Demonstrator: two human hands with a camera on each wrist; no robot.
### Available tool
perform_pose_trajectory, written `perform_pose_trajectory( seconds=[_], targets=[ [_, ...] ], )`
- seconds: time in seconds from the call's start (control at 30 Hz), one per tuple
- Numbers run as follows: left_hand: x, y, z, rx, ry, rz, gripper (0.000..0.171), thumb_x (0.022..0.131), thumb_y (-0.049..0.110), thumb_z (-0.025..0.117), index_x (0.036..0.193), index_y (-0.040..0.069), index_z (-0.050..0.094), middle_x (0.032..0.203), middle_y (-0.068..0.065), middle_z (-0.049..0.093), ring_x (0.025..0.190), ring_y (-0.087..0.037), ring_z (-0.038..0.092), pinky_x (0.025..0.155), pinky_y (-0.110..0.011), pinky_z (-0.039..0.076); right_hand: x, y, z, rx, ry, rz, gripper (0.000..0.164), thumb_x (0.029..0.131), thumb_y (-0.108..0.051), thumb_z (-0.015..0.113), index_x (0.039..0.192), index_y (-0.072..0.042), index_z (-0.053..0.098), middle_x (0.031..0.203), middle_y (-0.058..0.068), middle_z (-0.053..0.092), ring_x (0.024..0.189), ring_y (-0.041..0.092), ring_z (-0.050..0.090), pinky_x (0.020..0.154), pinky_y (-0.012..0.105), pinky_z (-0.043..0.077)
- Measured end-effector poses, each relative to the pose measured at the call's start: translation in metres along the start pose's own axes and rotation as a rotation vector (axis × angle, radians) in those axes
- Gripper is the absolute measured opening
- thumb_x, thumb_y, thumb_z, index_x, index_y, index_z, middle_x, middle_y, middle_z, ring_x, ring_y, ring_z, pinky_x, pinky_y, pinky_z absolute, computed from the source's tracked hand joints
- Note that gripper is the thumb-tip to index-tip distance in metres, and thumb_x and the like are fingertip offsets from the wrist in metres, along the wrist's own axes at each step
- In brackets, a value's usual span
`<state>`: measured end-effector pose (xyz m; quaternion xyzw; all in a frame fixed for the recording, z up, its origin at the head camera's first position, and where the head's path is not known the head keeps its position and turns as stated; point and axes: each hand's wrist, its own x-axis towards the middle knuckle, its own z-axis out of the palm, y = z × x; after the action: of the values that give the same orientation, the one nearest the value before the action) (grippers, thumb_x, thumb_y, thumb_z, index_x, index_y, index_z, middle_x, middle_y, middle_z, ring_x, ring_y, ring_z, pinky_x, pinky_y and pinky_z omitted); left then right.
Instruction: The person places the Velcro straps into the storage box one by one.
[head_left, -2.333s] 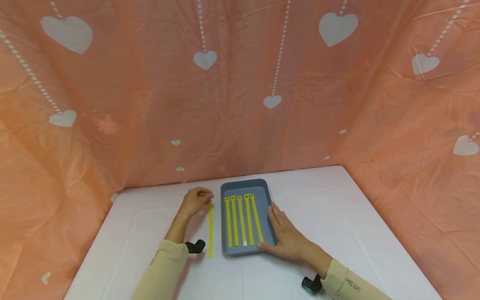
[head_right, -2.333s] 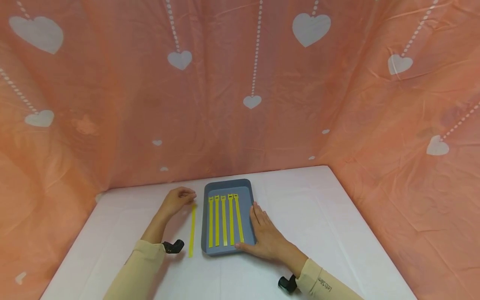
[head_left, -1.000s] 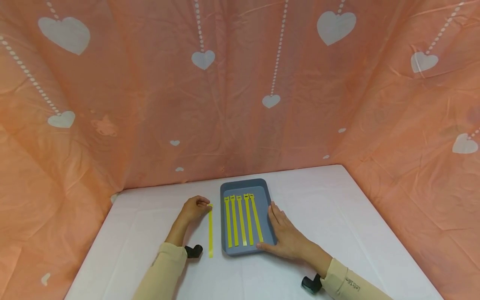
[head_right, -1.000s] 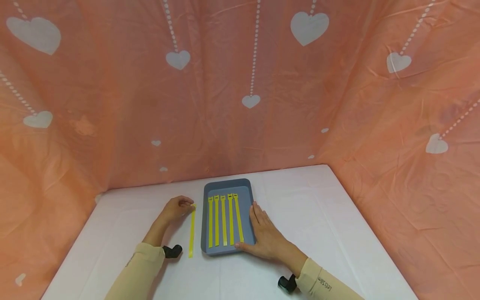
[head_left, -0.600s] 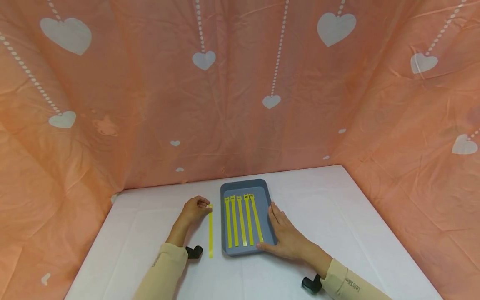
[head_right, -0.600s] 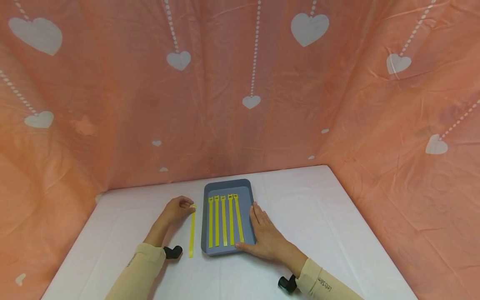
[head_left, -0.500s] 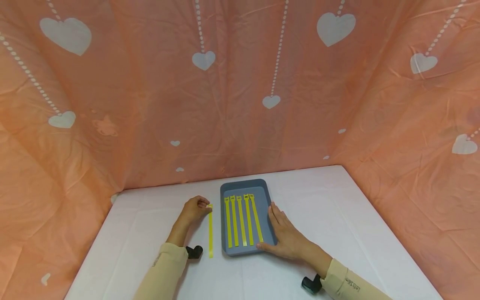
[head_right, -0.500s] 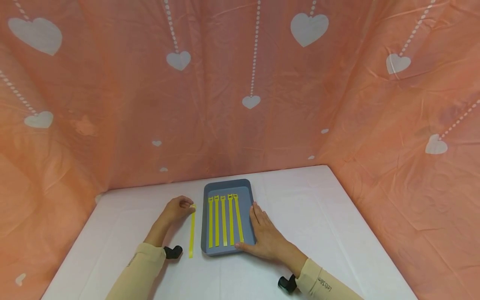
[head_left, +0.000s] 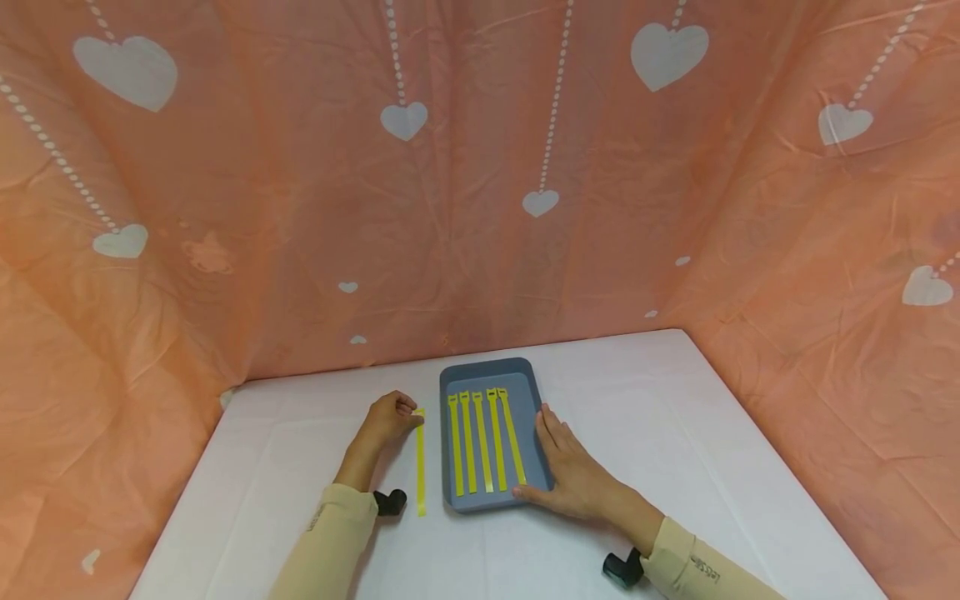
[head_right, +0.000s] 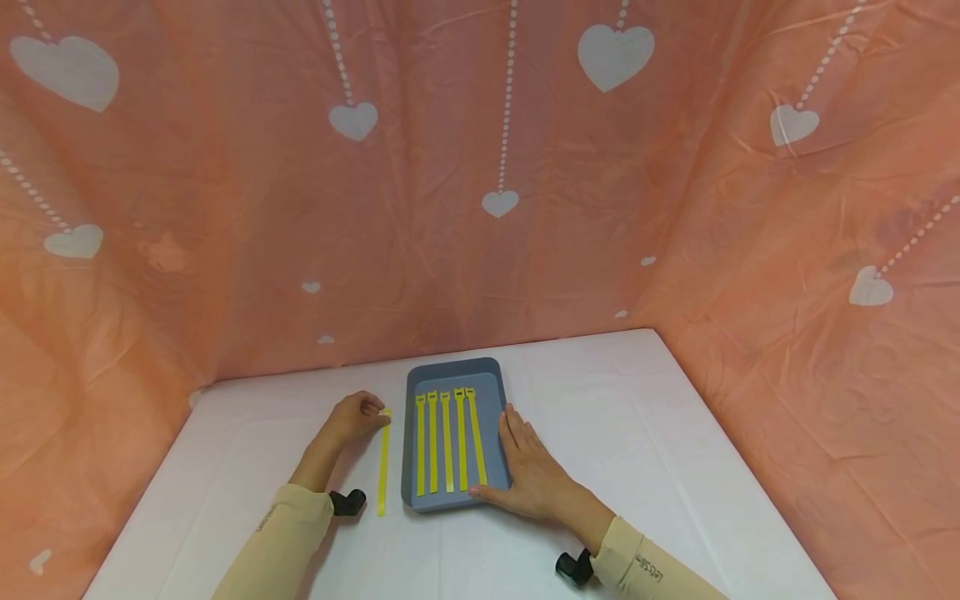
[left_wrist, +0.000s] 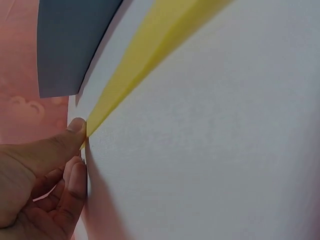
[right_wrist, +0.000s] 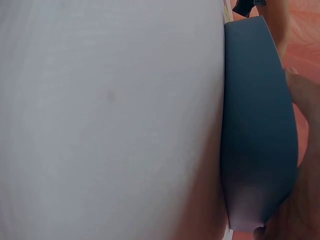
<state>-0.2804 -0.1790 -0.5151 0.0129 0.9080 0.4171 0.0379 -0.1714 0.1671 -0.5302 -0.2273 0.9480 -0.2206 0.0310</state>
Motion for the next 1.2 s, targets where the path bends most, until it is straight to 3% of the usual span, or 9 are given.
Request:
perform_pose_trajectory(
  seconds=[0.4, 0.9, 1.2],
  targets=[
    [0.0, -0.006, 0.001, -0.031, -0.004, 0.009, 0.027, 0.089, 0.004, 0.084, 0.106, -0.006, 0.066, 0.095, -0.011, 0.065, 0.092, -0.025, 0.063, 0.086, -0.037, 0.054, 0.001, 0.0, -0.001, -0.011, 0.0, -0.003, 0.127, 0.093, -0.081, 0.06, 0.169, 0.007, 0.009, 0.179, 0.02, -0.003, 0.167, 0.033, 0.006, 0.134, 0.05, 0.013],
    [-0.003, -0.01, 0.007, -0.119, 0.048, 0.057, 0.029, 0.088, -0.003, 0.082, 0.106, -0.002, 0.06, 0.095, -0.011, 0.063, 0.087, -0.018, 0.06, 0.083, -0.032, 0.05, 0.002, 0.0, 0.001, -0.012, -0.01, 0.017, 0.127, 0.093, -0.08, 0.062, 0.169, 0.006, 0.008, 0.179, 0.02, -0.004, 0.167, 0.033, 0.005, 0.134, 0.048, 0.012],
    [-0.003, -0.016, 0.011, -0.106, 0.094, 0.1, 0.031, 0.086, -0.004, 0.083, 0.108, -0.002, 0.061, 0.092, -0.007, 0.064, 0.081, -0.011, 0.055, 0.079, -0.028, 0.049, 0.001, -0.001, 0.0, -0.002, -0.015, 0.02, 0.127, 0.092, -0.08, 0.062, 0.169, 0.006, 0.008, 0.18, 0.019, -0.004, 0.167, 0.033, 0.006, 0.134, 0.048, 0.012]
  ],
)
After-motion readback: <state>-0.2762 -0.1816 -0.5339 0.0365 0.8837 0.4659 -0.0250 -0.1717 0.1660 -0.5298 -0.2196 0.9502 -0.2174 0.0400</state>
